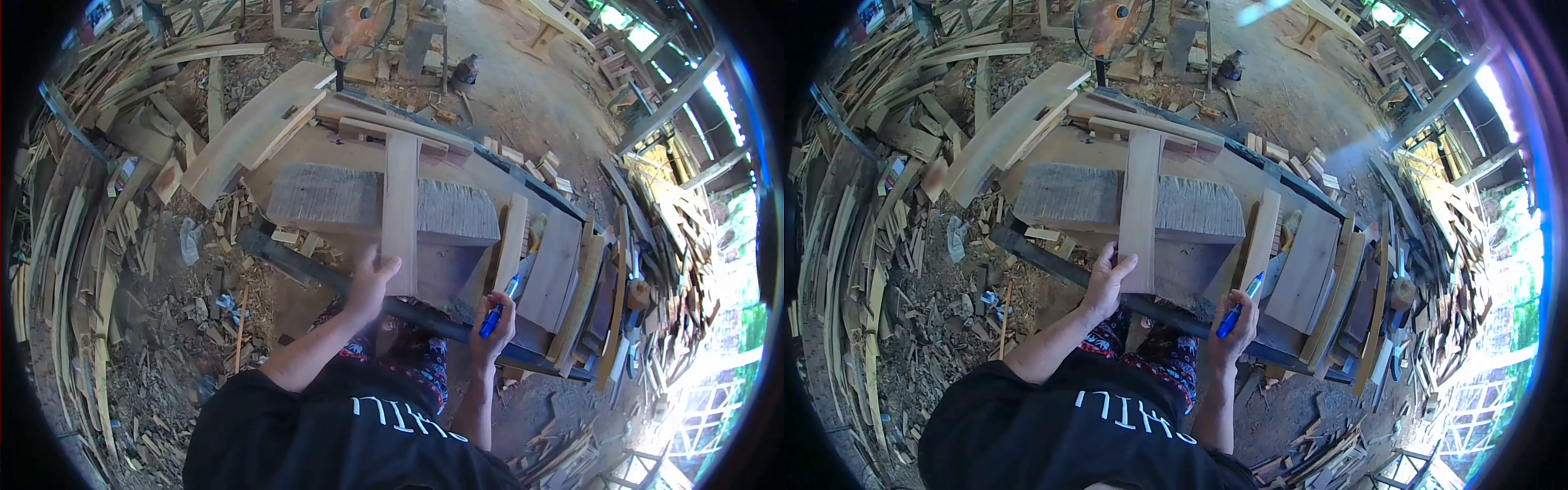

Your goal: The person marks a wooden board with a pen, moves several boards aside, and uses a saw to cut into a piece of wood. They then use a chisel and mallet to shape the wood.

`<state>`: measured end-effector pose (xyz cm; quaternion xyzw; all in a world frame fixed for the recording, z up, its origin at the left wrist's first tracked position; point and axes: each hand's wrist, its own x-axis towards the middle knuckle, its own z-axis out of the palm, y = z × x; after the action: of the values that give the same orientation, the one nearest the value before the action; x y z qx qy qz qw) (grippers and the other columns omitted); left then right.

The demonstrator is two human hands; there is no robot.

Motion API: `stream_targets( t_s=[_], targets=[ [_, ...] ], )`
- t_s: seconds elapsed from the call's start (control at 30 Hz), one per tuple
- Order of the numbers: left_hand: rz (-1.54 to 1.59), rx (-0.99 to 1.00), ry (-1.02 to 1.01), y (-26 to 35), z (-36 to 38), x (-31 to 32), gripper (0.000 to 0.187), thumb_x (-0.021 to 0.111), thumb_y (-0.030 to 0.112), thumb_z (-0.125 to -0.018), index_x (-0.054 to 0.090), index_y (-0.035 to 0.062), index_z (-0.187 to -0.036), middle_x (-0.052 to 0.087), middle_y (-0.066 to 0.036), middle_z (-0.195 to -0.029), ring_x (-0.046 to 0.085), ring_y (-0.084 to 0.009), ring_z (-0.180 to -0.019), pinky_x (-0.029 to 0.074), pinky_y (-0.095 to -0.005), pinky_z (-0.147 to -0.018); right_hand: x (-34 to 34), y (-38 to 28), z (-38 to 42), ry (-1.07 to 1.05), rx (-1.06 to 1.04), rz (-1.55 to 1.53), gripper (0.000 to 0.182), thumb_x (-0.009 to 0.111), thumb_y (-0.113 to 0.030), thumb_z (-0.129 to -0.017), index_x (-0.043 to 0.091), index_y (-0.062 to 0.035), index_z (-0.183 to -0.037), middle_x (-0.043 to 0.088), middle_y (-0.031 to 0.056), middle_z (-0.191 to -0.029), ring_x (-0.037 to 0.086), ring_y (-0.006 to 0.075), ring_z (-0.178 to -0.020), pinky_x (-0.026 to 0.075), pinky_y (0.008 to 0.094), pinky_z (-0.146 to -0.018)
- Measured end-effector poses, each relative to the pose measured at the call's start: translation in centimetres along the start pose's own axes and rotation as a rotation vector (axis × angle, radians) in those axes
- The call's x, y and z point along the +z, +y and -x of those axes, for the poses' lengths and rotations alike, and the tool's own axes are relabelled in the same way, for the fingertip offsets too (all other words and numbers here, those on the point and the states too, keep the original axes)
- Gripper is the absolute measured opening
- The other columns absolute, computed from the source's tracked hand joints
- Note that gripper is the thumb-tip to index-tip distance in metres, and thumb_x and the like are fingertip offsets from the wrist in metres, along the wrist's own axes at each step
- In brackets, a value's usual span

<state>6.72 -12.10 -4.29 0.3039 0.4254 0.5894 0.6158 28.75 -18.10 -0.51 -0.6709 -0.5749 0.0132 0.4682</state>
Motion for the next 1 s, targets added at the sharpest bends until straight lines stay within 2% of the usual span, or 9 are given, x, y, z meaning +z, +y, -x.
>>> stream_targets(
  t_s=[0.2,0.3,0.37,0.43,0.7,0.8,0.87,0.93,1.0],
  targets=[
    [-0.086,0.0,0.002,-0.1,2.1,-0.7,0.029,0.06,0.008,-0.091,0.052,0.0006,-0.119,0.06,-0.008,-0.102,0.058,-0.0132,-0.094,0.046,-0.0283,-0.085,-0.1,-2.6,0.5,-0.078,0.06,-0.19,0.018,0.067,-0.006,-0.089,0.058,-0.005,-0.106,0.063,0.0067,-0.089,0.06,0.0131,-0.081,0.05,0.0281,-0.075],
    [-0.224,0.086,-0.03,0.5,2.8,-1.1,0.029,0.058,0.006,-0.092,0.05,0.0005,-0.119,0.061,-0.008,-0.102,0.06,-0.0133,-0.093,0.049,-0.0282,-0.083,0.3,-2.4,0.7,-0.097,0.062,-0.226,0.017,0.066,-0.006,-0.09,0.059,-0.0054,-0.106,0.064,0.0062,-0.088,0.06,0.0121,-0.08,0.05,0.0272,-0.072],
    [-0.077,-0.025,-0.095,1.6,3.3,-1.0,0.028,0.057,0.005,-0.093,0.048,0.0009,-0.12,0.062,-0.009,-0.104,0.064,-0.0141,-0.091,0.051,-0.0284,-0.08,0.6,-2.2,0.8,-0.1,0.053,-0.233,0.017,0.066,-0.006,-0.09,0.059,-0.0056,-0.105,0.064,0.0061,-0.086,0.06,0.0119,-0.079,0.05,0.027,-0.071],
    [-0.048,-0.053,-0.12,1.7,3.5,-1.3,0.029,0.056,0.005,-0.094,0.048,0.0011,-0.121,0.062,-0.009,-0.104,0.065,-0.0152,-0.089,0.052,-0.0289,-0.079,0.6,-2.2,0.9,-0.112,0.041,-0.199,0.016,0.067,-0.005,-0.088,0.06,-0.0042,-0.103,0.066,0.0097,-0.084,0.065,0.0182,-0.076,0.052,0.0314,-0.071],
    [0.07,-0.175,-0.15,2.0,3.6,-2.3,0.029,0.056,0.008,-0.095,0.047,0.0019,-0.122,0.062,-0.011,-0.107,0.066,-0.0187,-0.09,0.055,-0.0323,-0.08,-0.1,-2.5,1.3,-0.088,0.059,-0.225,0.014,0.067,-0.004,-0.088,0.061,-0.0039,-0.102,0.064,0.0097,-0.083,0.063,0.017,-0.074,0.051,0.0304,-0.069],
    [0.23,-0.248,-0.169,2.4,3.5,-2.7,0.031,0.057,0.009,-0.095,0.045,0.0066,-0.124,0.064,-0.012,-0.109,0.069,-0.0252,-0.093,0.056,-0.039,-0.083,0.0,-2.0,1.7,-0.078,0.035,-0.237,0.013,0.065,-0.004,-0.089,0.061,-0.0036,-0.101,0.063,0.0082,-0.083,0.06,0.0152,-0.072,0.05,0.0296,-0.068],
    [0.348,-0.372,-0.222,3.8,4.0,-2.5,0.04,0.057,0.01,-0.095,0.04,0.0074,-0.13,0.062,-0.013,-0.111,0.069,-0.0276,-0.093,0.056,-0.0413,-0.083,-0.2,-1.9,1.9,-0.112,0.052,-0.209,0.013,0.064,-0.004,-0.091,0.06,-0.0039,-0.104,0.062,0.0063,-0.087,0.058,0.0131,-0.079,0.048,0.0277,-0.073],
    [0.344,-0.386,-0.246,4.6,4.4,-2.7,0.048,0.058,0.009,-0.094,0.035,0.0081,-0.136,0.06,-0.014,-0.117,0.068,-0.0288,-0.094,0.056,-0.0425,-0.083,-0.2,-2.0,2.2,-0.116,0.067,-0.219,0.013,0.063,-0.004,-0.091,0.06,-0.0035,-0.104,0.062,0.0061,-0.087,0.058,0.0139,-0.08,0.048,0.0283,-0.075],
    [0.252,-0.367,-0.292,5.2,5.0,-2.8,0.047,0.056,0.008,-0.094,0.033,0.0047,-0.135,0.058,-0.015,-0.111,0.066,-0.0259,-0.093,0.056,-0.0371,-0.072,-0.1,-1.5,2.3,-0.096,0.026,-0.202,0.014,0.064,-0.004,-0.09,0.06,-0.0034,-0.103,0.062,0.0063,-0.088,0.058,0.0141,-0.08,0.049,0.0284,-0.075]
  ],
)
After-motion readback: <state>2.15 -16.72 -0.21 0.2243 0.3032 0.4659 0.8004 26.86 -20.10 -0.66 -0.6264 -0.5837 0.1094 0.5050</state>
